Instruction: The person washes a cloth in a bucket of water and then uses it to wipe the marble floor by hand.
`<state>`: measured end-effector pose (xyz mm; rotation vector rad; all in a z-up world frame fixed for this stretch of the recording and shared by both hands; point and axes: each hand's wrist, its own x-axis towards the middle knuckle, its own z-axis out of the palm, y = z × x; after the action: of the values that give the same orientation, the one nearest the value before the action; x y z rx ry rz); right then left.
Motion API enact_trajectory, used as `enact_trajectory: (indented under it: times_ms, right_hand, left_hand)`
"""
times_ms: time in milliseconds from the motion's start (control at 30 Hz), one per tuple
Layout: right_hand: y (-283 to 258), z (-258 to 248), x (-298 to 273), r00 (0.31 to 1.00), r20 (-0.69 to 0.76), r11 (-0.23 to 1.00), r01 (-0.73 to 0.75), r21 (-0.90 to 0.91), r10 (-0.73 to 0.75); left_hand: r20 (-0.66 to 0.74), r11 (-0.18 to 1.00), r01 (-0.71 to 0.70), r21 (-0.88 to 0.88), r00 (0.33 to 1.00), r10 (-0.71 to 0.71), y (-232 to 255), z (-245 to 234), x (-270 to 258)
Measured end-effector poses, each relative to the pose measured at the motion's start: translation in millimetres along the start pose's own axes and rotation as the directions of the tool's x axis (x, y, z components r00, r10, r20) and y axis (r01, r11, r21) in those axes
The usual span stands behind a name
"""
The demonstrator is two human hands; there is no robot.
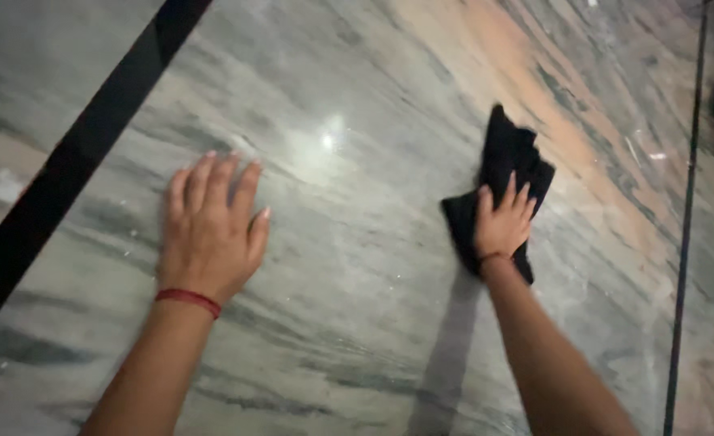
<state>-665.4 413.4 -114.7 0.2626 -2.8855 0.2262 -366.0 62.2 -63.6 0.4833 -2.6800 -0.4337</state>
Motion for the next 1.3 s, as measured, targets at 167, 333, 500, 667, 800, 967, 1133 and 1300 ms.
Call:
enact_trajectory:
  times_ms: [167, 333, 500, 667, 800, 967, 1133, 1300]
  right_hand:
    - [-76, -45, -160, 0.987, 0.069, 0.989, 0.147, -0.003, -0.147]
    - [-187, -119, -234, 0.759, 0.249, 0.787, 0.509, 0.349, -0.602]
    - [-233, -93, -147, 0.48, 0.251, 0.535, 0.658, 0.53, -0.84]
    - [-250, -39, -15, 0.451, 0.142, 0.459, 0.748, 0.479, -0.881]
    - [-183, -7, 71, 0.723, 0.038, 0.689, 0.64, 0.34, -0.69]
    - [-10, 8, 116, 0.956, 0.0, 0.945, 0.289, 0.152, -0.292]
    - [23, 18, 36, 0.952, -0.036, 0.945, -0.306, -0.113, 0.304]
    - [-110, -21, -76, 0.992, 0.077, 0.991, 0.11, -0.07, -0.105]
  left_hand:
    - [0.0, 1.0, 0.009, -0.015, 1.0, -0.009, -1, -1, 1]
    - [-0.068, 0.949, 0.026, -0.314, 0.996, -0.05, -11, -3, -4]
    - [-0.025, 0.945, 0.016, -0.326, 0.999, -0.025, -13, -5, -2]
    - [0.129, 0.992, 0.035, -0.119, 0.991, -0.019, -4, -5, 10]
    - [0.246, 0.998, 0.058, 0.004, 0.968, -0.057, -1, -4, 19]
    - [0.287, 0.996, 0.066, 0.057, 0.955, -0.08, 1, -3, 23]
    - [0.285, 0.995, 0.093, 0.036, 0.953, -0.099, 0, -4, 25]
    - [0.291, 0.995, 0.098, 0.001, 0.952, -0.095, -1, 1, 21]
